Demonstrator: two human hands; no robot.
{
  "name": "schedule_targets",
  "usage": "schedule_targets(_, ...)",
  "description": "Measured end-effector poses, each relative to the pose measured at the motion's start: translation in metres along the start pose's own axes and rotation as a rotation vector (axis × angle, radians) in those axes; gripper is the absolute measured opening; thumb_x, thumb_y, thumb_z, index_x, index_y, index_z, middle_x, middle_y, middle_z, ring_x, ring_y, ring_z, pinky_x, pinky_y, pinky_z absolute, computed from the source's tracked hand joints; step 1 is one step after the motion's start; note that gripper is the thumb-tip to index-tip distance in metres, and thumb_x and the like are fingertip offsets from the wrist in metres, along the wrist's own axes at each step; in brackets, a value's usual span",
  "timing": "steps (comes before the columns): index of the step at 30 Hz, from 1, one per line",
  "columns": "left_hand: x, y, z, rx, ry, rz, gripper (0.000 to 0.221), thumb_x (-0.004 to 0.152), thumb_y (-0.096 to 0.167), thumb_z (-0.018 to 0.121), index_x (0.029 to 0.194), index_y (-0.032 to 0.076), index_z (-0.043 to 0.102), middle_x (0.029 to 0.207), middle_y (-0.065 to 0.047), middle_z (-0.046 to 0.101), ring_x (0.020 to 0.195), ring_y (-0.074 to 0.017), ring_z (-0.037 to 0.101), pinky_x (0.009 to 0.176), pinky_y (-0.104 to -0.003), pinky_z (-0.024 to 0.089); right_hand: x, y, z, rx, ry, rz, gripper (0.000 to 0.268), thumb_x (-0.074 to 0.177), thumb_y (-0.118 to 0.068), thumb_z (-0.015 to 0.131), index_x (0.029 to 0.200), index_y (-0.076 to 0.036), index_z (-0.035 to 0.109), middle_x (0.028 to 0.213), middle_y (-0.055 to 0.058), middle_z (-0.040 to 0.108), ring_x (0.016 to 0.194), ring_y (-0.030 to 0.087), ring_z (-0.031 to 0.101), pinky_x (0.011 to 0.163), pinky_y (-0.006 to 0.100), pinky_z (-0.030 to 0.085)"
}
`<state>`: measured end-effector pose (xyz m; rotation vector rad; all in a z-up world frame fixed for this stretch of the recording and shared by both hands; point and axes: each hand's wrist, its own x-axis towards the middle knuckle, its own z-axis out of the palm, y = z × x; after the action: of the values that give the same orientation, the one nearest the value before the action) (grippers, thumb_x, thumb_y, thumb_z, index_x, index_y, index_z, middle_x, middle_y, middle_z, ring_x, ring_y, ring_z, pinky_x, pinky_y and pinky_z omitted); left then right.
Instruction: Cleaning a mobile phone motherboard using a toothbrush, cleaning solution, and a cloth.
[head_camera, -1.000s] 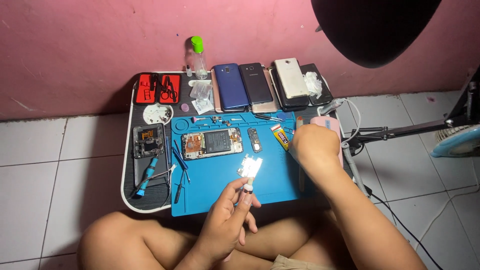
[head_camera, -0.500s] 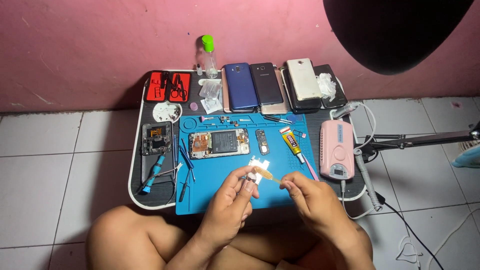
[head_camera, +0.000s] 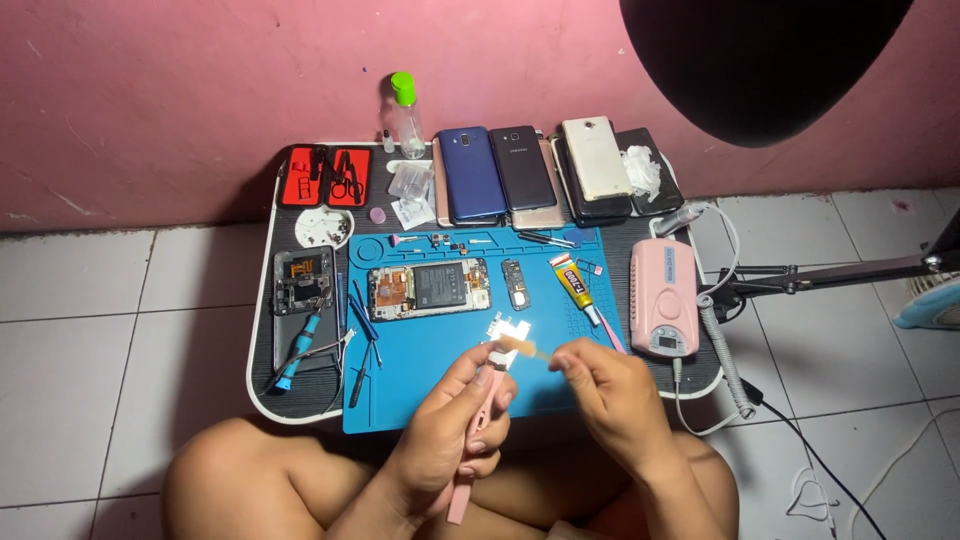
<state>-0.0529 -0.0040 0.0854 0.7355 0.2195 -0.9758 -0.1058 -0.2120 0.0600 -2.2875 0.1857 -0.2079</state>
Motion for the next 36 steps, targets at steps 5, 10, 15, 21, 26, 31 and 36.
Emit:
schedule_targets(5,0.005,-0.002,-0.008,0.061,0.021,-0.038,0.031,0.106,0.023,0.048,0.137,0.019,0.051,0.090,-0.005,0.050,0.047,-0.0057,0.028,0.035,-0.016,0.019,0.001,-0.018,-0.006,-0.043,0.019,-0.003,0.031,0.100,-0.035,0.053,0.087,-0.019,0.075,0.068,-0.004,0.067,0.060,0.014,0.061,0.061,0.028,0.045)
schedule_targets(10,0.005,-0.003,-0.012,0.643,0.169,0.247,0.044,0.102,0.031,0.049,0.142,0.015,0.057,0.088,-0.002,0.056,0.046,-0.0087,0.031,0.037,-0.024,0.025,0.000,-0.019,-0.005,-0.323,0.099,0.278,0.027,0.096,-0.048,0.055,0.098,-0.030,0.075,0.087,-0.003,0.079,0.084,0.029,0.072,0.071,0.042,0.052)
schedule_targets(15,-0.004,-0.001,-0.009,1.005,0.169,0.401,0.040,0.100,0.029,0.052,0.138,0.020,0.062,0.086,0.001,0.067,0.076,-0.0105,0.059,0.076,-0.026,0.053,-0.005,-0.014,0.003,-0.075,0.121,0.099,0.028,0.101,-0.031,0.053,0.102,-0.017,0.078,0.095,-0.003,0.080,0.086,0.015,0.074,0.078,0.029,0.052)
schedule_targets(21,0.000,-0.005,-0.014,0.707,0.139,0.249,0.051,0.101,0.030,0.047,0.148,0.012,0.052,0.091,-0.006,0.059,0.049,-0.0119,0.041,0.046,-0.025,0.037,0.007,0.015,-0.004,-0.565,0.225,0.279,0.050,0.096,-0.018,0.054,0.145,-0.013,0.055,0.110,0.021,0.073,0.083,0.051,0.068,0.073,0.064,0.051)
schedule_targets(26,-0.001,-0.005,-0.007,0.668,0.240,0.119,0.044,0.094,0.014,0.058,0.138,0.012,0.060,0.096,-0.007,0.070,0.059,-0.0121,0.051,0.047,-0.024,0.041,0.026,0.030,-0.003,-0.749,0.212,0.275,0.019,0.096,-0.018,0.057,0.110,-0.011,0.068,0.088,0.019,0.069,0.073,0.047,0.068,0.063,0.062,0.053)
schedule_targets(31,-0.007,-0.005,-0.009,0.784,0.202,0.137,0.057,0.093,0.028,0.061,0.148,0.015,0.056,0.085,-0.007,0.073,0.065,-0.0108,0.071,0.047,-0.024,0.064,0.038,0.034,0.002,-1.010,0.031,0.261,0.019,0.087,-0.005,0.055,0.100,-0.012,0.068,0.094,0.008,0.060,0.061,0.038,0.071,0.048,0.052,0.055)
schedule_targets(36,-0.013,-0.008,-0.017,0.920,0.187,0.135,0.059,0.096,0.036,0.057,0.154,0.025,0.052,0.066,0.000,0.054,0.057,-0.0120,0.048,0.055,-0.028,0.045,0.040,0.020,-0.005,-1.108,0.149,0.186,0.026,0.102,-0.035,0.054,0.084,-0.023,0.069,0.078,0.003,0.066,0.057,0.033,0.067,0.040,0.045,0.045)
